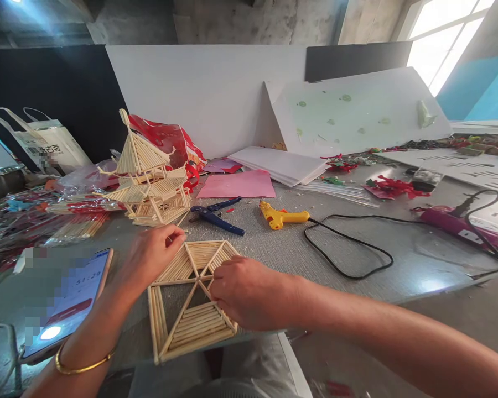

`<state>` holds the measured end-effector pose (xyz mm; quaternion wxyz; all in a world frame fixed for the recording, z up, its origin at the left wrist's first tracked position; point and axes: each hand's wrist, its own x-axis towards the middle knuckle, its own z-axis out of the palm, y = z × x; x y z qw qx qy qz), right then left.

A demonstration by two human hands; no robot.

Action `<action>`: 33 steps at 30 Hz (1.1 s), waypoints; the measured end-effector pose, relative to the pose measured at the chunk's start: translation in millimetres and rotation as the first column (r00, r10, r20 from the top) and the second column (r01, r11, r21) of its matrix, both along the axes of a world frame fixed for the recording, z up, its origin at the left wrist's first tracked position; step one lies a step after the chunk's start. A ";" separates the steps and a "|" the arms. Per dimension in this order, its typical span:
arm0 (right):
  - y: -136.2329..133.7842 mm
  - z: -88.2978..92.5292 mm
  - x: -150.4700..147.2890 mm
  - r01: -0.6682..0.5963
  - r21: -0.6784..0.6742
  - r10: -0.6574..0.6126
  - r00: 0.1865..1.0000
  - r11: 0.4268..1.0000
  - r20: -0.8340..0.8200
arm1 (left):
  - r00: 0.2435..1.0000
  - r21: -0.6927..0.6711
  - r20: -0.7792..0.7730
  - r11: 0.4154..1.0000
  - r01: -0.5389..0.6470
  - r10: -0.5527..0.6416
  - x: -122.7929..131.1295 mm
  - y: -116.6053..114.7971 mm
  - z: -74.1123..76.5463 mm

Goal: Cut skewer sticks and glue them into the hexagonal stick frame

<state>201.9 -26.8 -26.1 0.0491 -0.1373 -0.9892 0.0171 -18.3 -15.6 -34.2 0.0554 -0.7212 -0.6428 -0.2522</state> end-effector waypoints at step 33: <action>-5.9 24.8 -0.1 0.076 0.089 -0.080 0.996 0.993 0.037 | 0.832 -0.416 0.318 0.722 0.553 -0.454 32.3 -37.0 17.1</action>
